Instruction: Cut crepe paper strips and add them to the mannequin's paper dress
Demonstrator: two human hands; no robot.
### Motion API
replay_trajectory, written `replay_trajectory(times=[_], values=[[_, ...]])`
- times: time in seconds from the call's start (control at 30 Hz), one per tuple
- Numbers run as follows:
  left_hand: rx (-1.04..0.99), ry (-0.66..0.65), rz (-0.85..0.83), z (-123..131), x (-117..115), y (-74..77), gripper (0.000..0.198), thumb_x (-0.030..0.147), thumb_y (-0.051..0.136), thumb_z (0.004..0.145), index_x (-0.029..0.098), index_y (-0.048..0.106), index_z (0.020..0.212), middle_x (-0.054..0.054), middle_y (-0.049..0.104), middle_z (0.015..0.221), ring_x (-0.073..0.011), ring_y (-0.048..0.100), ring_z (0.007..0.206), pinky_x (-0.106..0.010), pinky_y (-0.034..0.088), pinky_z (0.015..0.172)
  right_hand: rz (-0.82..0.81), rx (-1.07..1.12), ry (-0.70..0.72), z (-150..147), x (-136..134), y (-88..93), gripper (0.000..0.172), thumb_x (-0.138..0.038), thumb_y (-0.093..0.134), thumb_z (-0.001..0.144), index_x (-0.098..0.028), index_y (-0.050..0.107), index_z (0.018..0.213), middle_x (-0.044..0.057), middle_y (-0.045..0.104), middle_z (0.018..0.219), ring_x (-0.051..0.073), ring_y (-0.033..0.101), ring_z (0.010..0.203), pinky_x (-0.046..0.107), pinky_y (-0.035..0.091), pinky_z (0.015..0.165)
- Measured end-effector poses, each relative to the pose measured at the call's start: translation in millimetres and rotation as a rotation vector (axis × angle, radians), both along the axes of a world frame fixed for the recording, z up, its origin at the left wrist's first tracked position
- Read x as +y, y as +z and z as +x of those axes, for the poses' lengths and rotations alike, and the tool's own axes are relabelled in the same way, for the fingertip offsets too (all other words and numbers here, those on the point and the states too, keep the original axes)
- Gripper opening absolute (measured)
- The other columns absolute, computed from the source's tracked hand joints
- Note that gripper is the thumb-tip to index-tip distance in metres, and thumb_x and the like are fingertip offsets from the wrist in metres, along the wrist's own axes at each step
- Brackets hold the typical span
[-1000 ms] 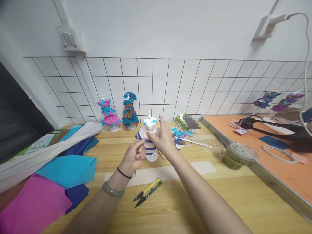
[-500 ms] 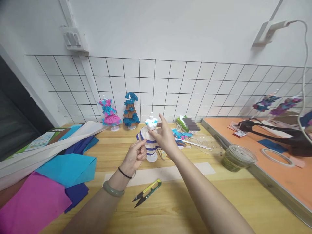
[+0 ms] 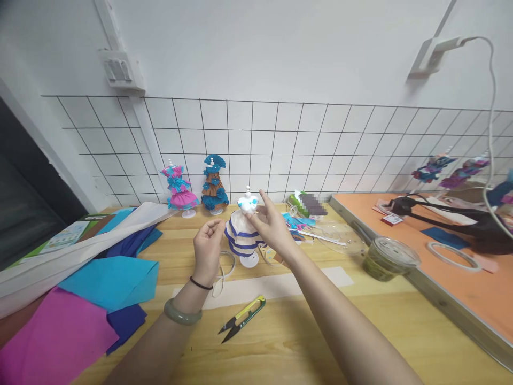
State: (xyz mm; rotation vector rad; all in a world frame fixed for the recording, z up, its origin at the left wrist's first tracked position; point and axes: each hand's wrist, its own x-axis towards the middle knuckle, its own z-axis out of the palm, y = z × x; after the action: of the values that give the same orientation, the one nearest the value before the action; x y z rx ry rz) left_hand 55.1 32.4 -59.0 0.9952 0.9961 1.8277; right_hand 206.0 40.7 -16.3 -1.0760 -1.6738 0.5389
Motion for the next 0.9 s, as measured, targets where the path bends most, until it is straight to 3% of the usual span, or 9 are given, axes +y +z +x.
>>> replay_trajectory(times=[0.07,0.17,0.33,0.47,0.7,0.9], values=[[0.244,0.041,0.126,-3,1,2.1,0.018,0.029,0.067,0.072,0.020,0.068,0.088,-0.001,0.060,0.074,-0.0117,0.054,0.069,-0.022,0.042,0.066,-0.019,0.031,0.047,2,2,-2.5,0.064,-0.033,0.057,0.082,-0.020,0.030,0.139,0.013,0.061,0.116,0.024,0.056,0.108,0.041,0.048,0.086],[0.614,0.107,0.289,-6,2,4.6,0.021,0.026,0.062,0.077,0.026,0.070,0.097,-0.004,0.061,0.090,-0.0178,0.052,0.090,-0.030,0.038,0.084,-0.010,0.028,0.082,4,3,-4.4,0.057,-0.033,0.057,0.083,-0.020,0.038,0.136,0.011,0.062,0.117,0.024,0.056,0.108,0.041,0.046,0.088],[0.950,0.205,0.372,-8,0,5.5,0.021,0.025,0.055,0.083,0.026,0.069,0.099,-0.007,0.060,0.101,-0.0203,0.050,0.096,-0.035,0.037,0.085,0.037,0.015,0.093,-1,-2,-3.5,0.054,-0.033,0.057,0.083,-0.023,0.041,0.134,0.009,0.063,0.116,0.022,0.057,0.106,0.039,0.047,0.088],[0.977,0.251,0.356,-7,-2,6.0,0.018,0.026,0.057,0.083,0.024,0.070,0.095,-0.007,0.061,0.098,-0.0202,0.049,0.094,-0.036,0.039,0.083,0.070,-0.024,0.088,-5,-6,-2.8,0.055,-0.031,0.057,0.082,-0.024,0.041,0.134,0.009,0.062,0.117,0.022,0.058,0.106,0.039,0.046,0.089],[0.789,0.177,0.338,-8,1,7.9,0.010,0.024,0.066,0.075,0.022,0.071,0.083,-0.004,0.063,0.088,-0.0180,0.054,0.090,-0.034,0.043,0.083,0.082,-0.037,0.077,-7,-12,-3.5,0.057,-0.030,0.058,0.082,-0.023,0.038,0.136,0.010,0.060,0.120,0.022,0.058,0.106,0.039,0.046,0.091],[0.845,0.148,0.422,-18,3,12.7,0.009,0.027,0.070,0.071,0.021,0.071,0.079,-0.004,0.063,0.084,-0.0186,0.053,0.089,-0.033,0.044,0.080,0.020,-0.062,0.064,-7,-17,-2.4,0.063,-0.032,0.059,0.081,-0.019,0.034,0.138,0.012,0.063,0.115,0.023,0.058,0.108,0.041,0.046,0.091]])
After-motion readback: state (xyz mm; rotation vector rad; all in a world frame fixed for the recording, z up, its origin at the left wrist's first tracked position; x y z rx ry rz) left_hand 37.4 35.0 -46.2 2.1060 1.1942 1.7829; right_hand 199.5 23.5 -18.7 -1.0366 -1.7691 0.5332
